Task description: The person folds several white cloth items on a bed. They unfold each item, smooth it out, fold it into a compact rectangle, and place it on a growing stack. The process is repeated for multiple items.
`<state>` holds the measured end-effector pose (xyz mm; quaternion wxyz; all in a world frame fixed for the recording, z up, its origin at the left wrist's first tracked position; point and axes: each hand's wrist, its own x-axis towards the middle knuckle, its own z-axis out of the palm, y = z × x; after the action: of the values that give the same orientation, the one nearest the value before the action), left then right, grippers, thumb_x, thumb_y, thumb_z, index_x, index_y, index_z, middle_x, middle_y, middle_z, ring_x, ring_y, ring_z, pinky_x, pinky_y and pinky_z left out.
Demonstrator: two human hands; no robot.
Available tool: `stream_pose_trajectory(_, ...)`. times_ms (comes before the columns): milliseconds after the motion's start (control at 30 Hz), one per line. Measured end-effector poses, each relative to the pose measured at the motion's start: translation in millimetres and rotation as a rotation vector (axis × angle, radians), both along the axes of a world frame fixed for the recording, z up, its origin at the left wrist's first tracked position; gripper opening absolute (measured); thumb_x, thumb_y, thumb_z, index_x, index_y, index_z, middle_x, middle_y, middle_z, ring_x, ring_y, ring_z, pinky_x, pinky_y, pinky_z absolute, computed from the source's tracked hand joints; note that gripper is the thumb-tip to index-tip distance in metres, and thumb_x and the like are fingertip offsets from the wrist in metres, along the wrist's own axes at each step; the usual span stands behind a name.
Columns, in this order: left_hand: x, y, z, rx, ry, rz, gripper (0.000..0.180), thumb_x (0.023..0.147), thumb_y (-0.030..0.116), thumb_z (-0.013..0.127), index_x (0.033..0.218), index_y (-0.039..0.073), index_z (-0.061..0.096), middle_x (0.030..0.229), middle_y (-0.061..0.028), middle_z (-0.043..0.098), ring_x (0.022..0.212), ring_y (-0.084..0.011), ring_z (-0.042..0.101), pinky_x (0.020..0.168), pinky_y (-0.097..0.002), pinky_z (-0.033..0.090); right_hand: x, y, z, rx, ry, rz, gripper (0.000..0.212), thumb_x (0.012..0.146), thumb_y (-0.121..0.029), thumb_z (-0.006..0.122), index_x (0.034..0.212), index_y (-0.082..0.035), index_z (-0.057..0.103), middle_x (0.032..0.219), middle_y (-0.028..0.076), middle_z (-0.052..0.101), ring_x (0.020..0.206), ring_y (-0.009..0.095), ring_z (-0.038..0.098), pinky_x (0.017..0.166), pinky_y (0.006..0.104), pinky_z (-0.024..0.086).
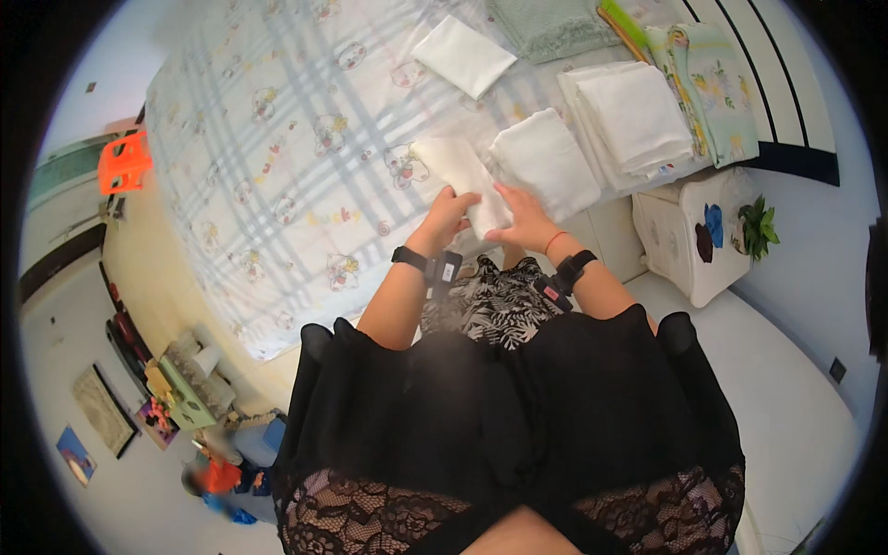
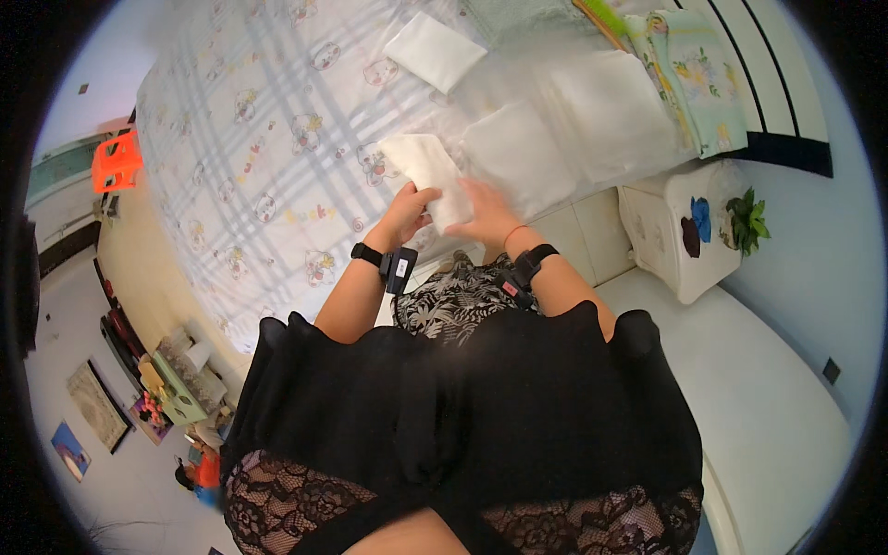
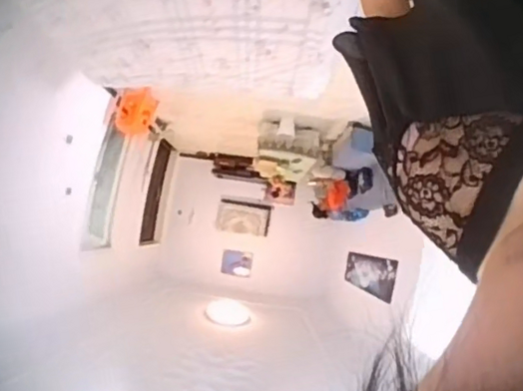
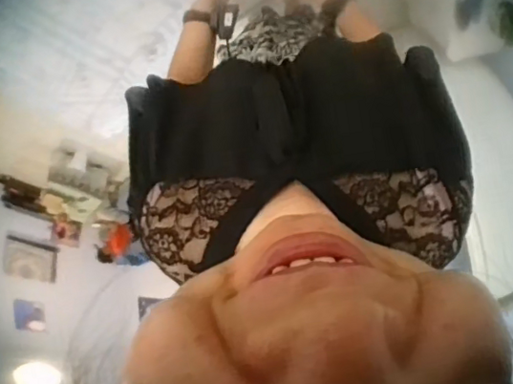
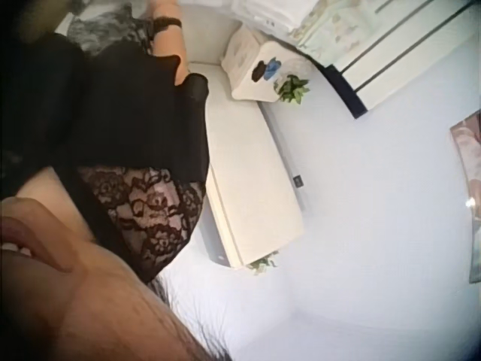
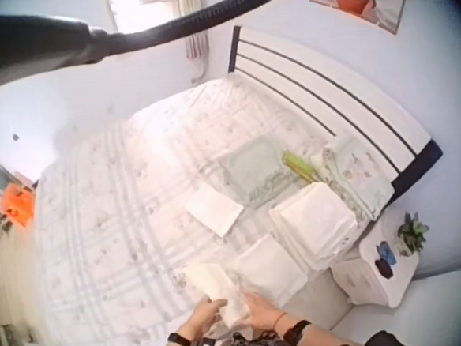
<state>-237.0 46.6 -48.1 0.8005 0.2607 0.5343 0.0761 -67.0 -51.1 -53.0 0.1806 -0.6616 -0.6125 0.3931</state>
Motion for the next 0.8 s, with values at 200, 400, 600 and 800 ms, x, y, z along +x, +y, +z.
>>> stream_pose_trajectory(200, 12.9, -11.0, 17.3, -0.114, -0.281, 0.036, 0.033, 0.088, 0.017, 0.057, 0.117, 0.004, 0.047, 0.109, -0.0081, 0.056, 0.095, -0.0196, 0.058, 0.083, -0.0338, 0.052, -23.7, 13.4, 38.2, -0.094, 0.071, -0.181, 0.053, 0.079, -0.014, 0.061, 0.128, -0.007, 0.044, 0.117, 0.021, 0.053, 0.110, 0.038, 0.050, 0.092, 0.0423, 0.042)
stream_pose_trajectory(400, 21.0, 3.7, 6.2, -0.141, -0.191, 0.337, 0.032, 0.086, 0.014, 0.058, 0.114, 0.002, 0.047, 0.107, -0.0104, 0.055, 0.096, -0.0215, 0.058, 0.084, -0.0355, 0.053, 12.2, -8.2, 48.7, 0.006, 0.081, -0.049, 0.043, 0.077, 0.000, 0.052, 0.120, -0.006, 0.050, 0.112, 0.019, 0.056, 0.106, 0.037, 0.052, 0.089, 0.0418, 0.043)
stream_pose_trajectory(600, 69.5, 20.3, 19.9, 0.168, -0.238, 0.109, 0.024, 0.085, 0.008, 0.056, 0.106, 0.001, 0.048, 0.105, -0.0123, 0.055, 0.091, -0.0226, 0.060, 0.079, -0.0343, 0.054, 76.6, -32.2, 46.0, -0.258, 0.558, -0.441, 0.054, 0.076, -0.008, 0.053, 0.129, -0.003, 0.047, 0.119, 0.015, 0.056, 0.108, 0.021, 0.053, 0.093, 0.0322, 0.041)
stream_pose_trajectory(800, 119.3, 35.5, 7.0, 0.179, -0.170, -0.016, 0.053, 0.085, 0.012, 0.060, 0.129, 0.001, 0.031, 0.114, -0.0141, 0.051, 0.103, -0.0226, 0.054, 0.084, -0.0344, 0.051, 149.4, -55.1, -38.8, -0.162, 0.462, -0.663, 0.067, 0.079, -0.022, 0.067, 0.136, -0.002, 0.038, 0.131, 0.017, 0.047, 0.116, 0.020, 0.049, 0.094, 0.0302, 0.042)
